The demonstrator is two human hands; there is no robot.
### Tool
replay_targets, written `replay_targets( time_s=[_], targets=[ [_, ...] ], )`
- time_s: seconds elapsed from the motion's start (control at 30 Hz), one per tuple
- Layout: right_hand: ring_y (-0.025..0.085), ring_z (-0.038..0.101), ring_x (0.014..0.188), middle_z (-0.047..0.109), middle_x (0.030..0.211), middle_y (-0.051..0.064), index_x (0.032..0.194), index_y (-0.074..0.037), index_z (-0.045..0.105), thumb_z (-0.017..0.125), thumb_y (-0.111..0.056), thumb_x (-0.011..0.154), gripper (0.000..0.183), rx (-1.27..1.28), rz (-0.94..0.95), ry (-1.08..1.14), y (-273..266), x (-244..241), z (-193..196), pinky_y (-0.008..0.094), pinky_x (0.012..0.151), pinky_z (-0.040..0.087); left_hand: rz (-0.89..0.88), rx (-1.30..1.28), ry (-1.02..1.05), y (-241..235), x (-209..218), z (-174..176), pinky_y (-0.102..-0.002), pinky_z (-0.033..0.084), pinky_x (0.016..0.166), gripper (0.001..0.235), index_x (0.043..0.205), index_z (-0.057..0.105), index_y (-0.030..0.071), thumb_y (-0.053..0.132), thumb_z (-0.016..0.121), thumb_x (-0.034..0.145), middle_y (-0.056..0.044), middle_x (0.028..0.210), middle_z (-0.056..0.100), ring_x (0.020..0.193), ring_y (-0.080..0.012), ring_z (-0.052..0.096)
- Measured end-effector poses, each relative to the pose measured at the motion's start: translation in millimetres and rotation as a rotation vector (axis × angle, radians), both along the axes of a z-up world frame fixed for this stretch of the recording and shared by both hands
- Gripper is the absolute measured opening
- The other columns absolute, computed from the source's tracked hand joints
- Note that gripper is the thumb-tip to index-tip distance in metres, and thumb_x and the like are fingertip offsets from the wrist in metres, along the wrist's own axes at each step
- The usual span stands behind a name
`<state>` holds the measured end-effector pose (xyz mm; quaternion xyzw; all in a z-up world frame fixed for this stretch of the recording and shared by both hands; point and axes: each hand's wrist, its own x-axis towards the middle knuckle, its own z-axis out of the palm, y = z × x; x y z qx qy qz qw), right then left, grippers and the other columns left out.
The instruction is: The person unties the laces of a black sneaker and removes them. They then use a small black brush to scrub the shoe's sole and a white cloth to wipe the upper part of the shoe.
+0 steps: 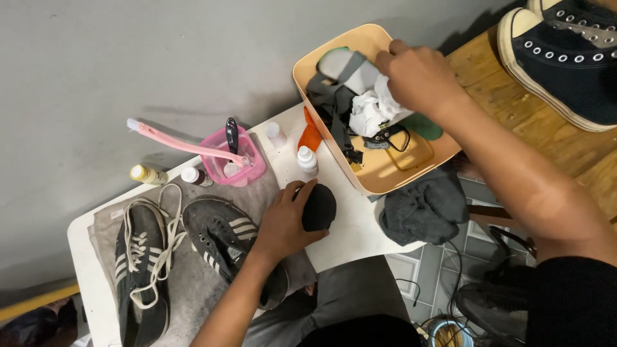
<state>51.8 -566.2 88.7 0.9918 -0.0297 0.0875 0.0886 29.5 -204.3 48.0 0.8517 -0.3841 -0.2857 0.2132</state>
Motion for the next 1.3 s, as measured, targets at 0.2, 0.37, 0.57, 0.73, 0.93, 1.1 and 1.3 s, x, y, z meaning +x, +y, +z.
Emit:
replay_targets(
  time_s=[0.2, 0.37, 0.57, 0.73, 0.93, 1.1, 1.3],
  targets=[
    [0.036, 0.062, 0.115, 0.051, 0.144, 0.008, 0.149, -0.024, 0.048, 0.072, -0.025, 0.086, 0.068, 0.399, 0.013, 0.574, 52, -5, 20, 0.051, 0.083, 0.054, 0.02, -0.183, -0.16, 8, 4, -33, -0.054, 0.05, 0.092, 0.104, 0.156, 0.036, 0.017, 0.046, 0.088, 0.071, -0.014, 0.147, 0.044, 0.129, -0.0393, 0.049],
    [0.05, 0.07, 0.102, 0.057, 0.138, 0.012, 0.138, -0.019, 0.054, 0.06, -0.03, 0.095, 0.045, 0.154, -0.006, 0.611, 34, 10, -29, 0.06, 0.073, 0.056, 0.024, -0.377, -0.135, 14, 7, -36, -0.049, 0.053, 0.088, 0.099, 0.155, 0.038, 0.021, 0.046, 0.086, 0.072, -0.009, 0.142, 0.047, 0.128, -0.0324, 0.053],
    [0.041, 0.066, 0.097, 0.059, 0.126, 0.017, 0.133, -0.011, 0.062, 0.069, -0.018, 0.088, 0.046, 0.492, 0.055, 0.212, 16, 9, 10, 0.051, 0.084, 0.047, 0.102, -0.564, -0.119, 20, 11, -45, -0.044, 0.049, 0.096, 0.097, 0.153, 0.043, 0.018, 0.034, 0.086, 0.067, -0.007, 0.142, 0.046, 0.132, -0.0303, 0.052],
    [0.038, 0.062, 0.097, 0.067, 0.105, 0.016, 0.114, -0.004, 0.068, 0.071, -0.011, 0.09, 0.025, 0.528, 0.187, -0.096, 23, 21, 16, 0.046, 0.083, 0.046, 0.054, -0.573, -0.157, 22, 12, -51, -0.043, 0.049, 0.097, 0.097, 0.154, 0.041, 0.018, 0.04, 0.086, 0.07, -0.008, 0.144, 0.046, 0.134, -0.0285, 0.05],
    [0.032, 0.057, 0.106, 0.061, 0.121, 0.017, 0.126, -0.001, 0.056, 0.077, -0.018, 0.093, 0.042, 0.685, 0.272, -0.312, 54, 38, 26, 0.04, 0.085, 0.041, 0.052, -0.512, -0.139, 22, 10, -46, -0.044, 0.05, 0.095, 0.099, 0.154, 0.041, 0.021, 0.045, 0.085, 0.069, -0.006, 0.144, 0.047, 0.131, -0.0277, 0.052],
    [0.034, 0.009, 0.158, 0.008, 0.171, 0.021, 0.164, -0.009, 0.01, 0.071, -0.037, 0.09, 0.1, 0.629, 0.075, 0.262, 58, 8, 41, 0.045, 0.123, 0.015, 0.008, -0.486, -0.145, 28, 15, -42, -0.046, 0.05, 0.094, 0.099, 0.155, 0.038, 0.021, 0.042, 0.086, 0.071, -0.009, 0.142, 0.045, 0.131, -0.0315, 0.051],
    [0.043, 0.076, 0.1, 0.08, 0.1, 0.018, 0.095, -0.02, 0.085, 0.074, -0.049, 0.078, 0.036, 0.166, -0.101, 0.586, 36, -9, -39, 0.05, 0.085, 0.061, 0.149, -0.568, 0.054, 41, 15, -32, -0.058, 0.042, 0.112, 0.091, 0.15, 0.05, 0.014, 0.024, 0.088, 0.068, -0.012, 0.133, 0.054, 0.132, -0.041, 0.052]
  ],
)
